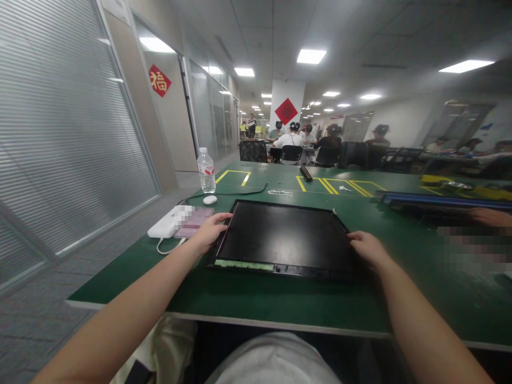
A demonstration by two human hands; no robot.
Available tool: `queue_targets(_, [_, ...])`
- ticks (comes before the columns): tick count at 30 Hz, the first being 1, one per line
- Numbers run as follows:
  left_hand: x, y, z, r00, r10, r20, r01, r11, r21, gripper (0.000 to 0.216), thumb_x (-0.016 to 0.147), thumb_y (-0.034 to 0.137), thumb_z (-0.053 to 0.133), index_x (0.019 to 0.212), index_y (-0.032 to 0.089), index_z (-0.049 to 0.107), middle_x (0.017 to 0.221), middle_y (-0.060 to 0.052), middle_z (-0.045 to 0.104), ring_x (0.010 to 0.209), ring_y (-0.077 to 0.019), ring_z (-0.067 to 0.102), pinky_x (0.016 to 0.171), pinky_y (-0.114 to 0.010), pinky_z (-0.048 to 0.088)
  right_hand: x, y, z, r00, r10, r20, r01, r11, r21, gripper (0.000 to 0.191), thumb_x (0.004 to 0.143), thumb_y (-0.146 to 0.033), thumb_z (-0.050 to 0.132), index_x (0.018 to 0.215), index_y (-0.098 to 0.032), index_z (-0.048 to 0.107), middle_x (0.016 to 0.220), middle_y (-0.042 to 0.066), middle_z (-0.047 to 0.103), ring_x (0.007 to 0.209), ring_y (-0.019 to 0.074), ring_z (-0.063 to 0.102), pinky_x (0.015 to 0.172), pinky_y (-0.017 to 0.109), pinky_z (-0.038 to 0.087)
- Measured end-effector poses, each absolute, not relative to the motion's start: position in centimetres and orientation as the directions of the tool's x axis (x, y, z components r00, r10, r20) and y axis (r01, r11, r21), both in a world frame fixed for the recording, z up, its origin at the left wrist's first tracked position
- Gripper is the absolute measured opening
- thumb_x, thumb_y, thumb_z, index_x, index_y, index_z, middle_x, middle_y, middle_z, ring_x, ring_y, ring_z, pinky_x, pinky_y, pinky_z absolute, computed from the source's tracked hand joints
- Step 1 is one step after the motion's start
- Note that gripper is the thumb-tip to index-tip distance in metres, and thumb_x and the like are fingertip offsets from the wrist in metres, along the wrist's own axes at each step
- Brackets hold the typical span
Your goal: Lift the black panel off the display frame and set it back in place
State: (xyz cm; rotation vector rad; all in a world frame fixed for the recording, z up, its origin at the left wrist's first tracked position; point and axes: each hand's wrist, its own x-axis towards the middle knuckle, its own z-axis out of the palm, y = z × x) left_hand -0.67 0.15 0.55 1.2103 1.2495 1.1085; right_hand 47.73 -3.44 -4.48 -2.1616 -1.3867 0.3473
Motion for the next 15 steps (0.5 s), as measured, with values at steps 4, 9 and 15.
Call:
queue_targets(4, [-0.60,0.26,0.31,0.004,0.991,-0.135,-0.035,0.135,0.990,0.042,0.073,0.003,0.066,0.112,0.018,0.065,0.112,-0.009,0.074,0.073,-0.0174,0.073,0.060,-0.027,0.059,47.58,-3.52,-4.41,0.429,0.899,0.086,0.766,-0.312,-0.562,0.034,0.073,-0.014,0.056,0.100,-0.020,0.076,0.104,0.007,0.076,0.093,0.0225,0.070,0.077,0.028,0.051])
queue_targets(9, [-0.63,0.15,0.32,0.005,0.980,-0.197,-0.115,0.196,0.974,0.061,0.070,0.013,0.080,0.127,0.022,0.059,0.101,-0.008,0.076,0.072,-0.0208,0.074,0.060,-0.031,0.061,47.37,-3.70,-4.43,0.444,0.887,0.125,0.774,-0.309,-0.553,0.031,0.072,-0.015,0.058,0.096,-0.022,0.077,0.102,0.007,0.076,0.095,0.0238,0.070,0.080,0.030,0.051])
queue_targets(15, [-0.35,-0.18,0.65,0.033,0.965,-0.259,-0.172,0.260,0.950,0.081,0.068,0.012,0.082,0.142,0.021,0.051,0.088,-0.007,0.077,0.060,-0.0213,0.073,0.057,-0.034,0.061,47.00,-3.91,-4.12,0.459,0.879,0.130,0.770,-0.321,-0.552,0.030,0.073,-0.015,0.058,0.094,-0.022,0.078,0.101,0.006,0.076,0.096,0.0246,0.070,0.080,0.031,0.052])
